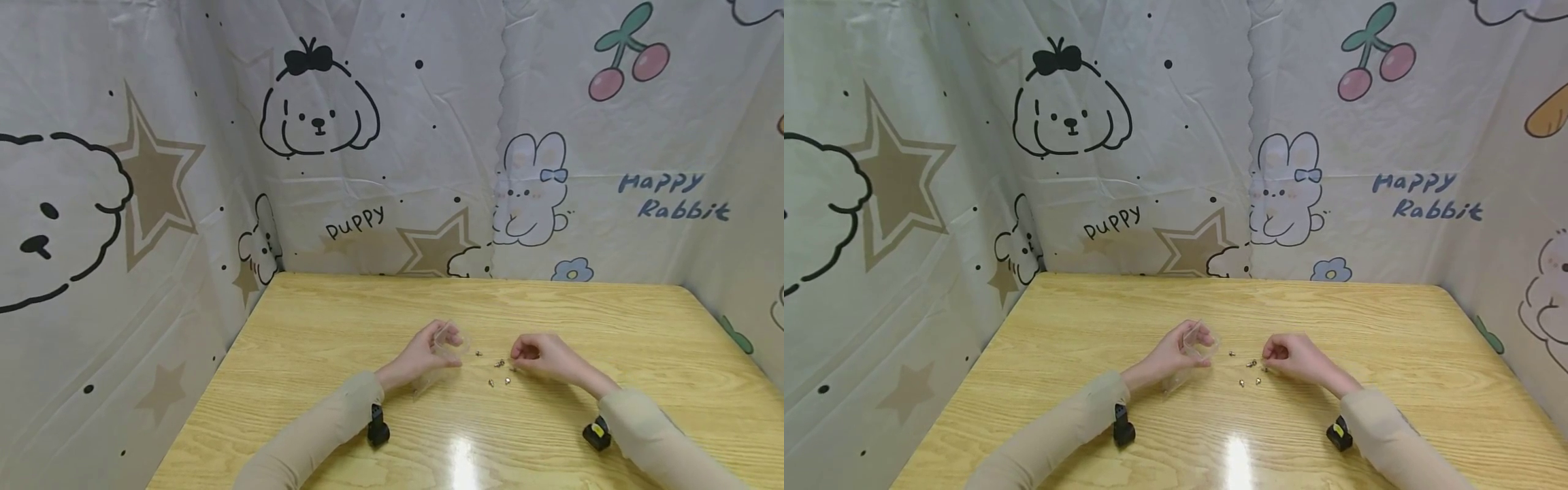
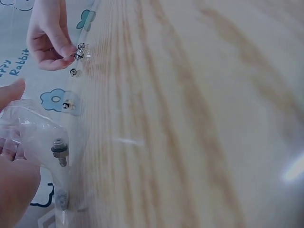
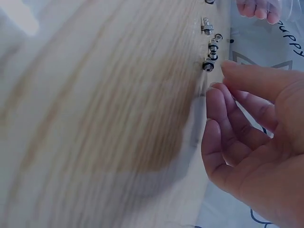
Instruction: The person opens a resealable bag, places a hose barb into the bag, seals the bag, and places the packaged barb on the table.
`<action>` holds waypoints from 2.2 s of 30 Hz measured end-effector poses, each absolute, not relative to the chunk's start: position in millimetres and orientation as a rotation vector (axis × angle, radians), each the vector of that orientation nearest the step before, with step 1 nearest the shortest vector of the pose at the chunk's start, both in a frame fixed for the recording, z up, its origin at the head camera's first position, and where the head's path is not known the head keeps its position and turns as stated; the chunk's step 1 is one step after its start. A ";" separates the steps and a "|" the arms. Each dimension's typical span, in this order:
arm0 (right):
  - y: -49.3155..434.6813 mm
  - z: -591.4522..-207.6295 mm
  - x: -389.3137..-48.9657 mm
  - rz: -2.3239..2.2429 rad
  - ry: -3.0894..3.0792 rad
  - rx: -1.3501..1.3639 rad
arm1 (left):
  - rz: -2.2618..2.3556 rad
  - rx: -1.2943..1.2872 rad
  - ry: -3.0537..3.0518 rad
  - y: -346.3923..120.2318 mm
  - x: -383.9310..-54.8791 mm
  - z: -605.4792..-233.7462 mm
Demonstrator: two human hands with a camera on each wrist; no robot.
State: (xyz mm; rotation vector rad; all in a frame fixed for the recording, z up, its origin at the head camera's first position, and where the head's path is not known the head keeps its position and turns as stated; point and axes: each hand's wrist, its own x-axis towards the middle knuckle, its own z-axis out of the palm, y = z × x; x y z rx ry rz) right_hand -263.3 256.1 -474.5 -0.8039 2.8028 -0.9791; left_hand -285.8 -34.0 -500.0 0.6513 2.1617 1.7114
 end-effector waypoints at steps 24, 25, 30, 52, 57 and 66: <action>256.1 -482.2 -259.3 -0.960 2.755 -0.784 | 1.716 0.672 2.152 -35.5 -284.7 -499.5; 256.0 -482.1 -259.2 -0.953 2.762 -0.782 | 1.716 0.670 2.153 -35.3 -284.5 -499.0; 254.7 -480.0 -258.4 -0.935 2.783 -0.776 | 1.716 0.669 2.156 -35.0 -283.9 -497.3; 225.9 -427.9 -267.7 -1.022 2.881 -0.886 | 1.730 0.660 2.155 -33.8 -282.7 -495.0; 207.8 -413.4 -269.4 -1.033 2.876 -0.956 | 1.761 0.661 2.113 -33.7 -282.9 -496.4; 180.3 -402.8 -272.6 -1.031 2.809 -1.077 | 1.777 0.692 2.039 -34.7 -282.3 -498.8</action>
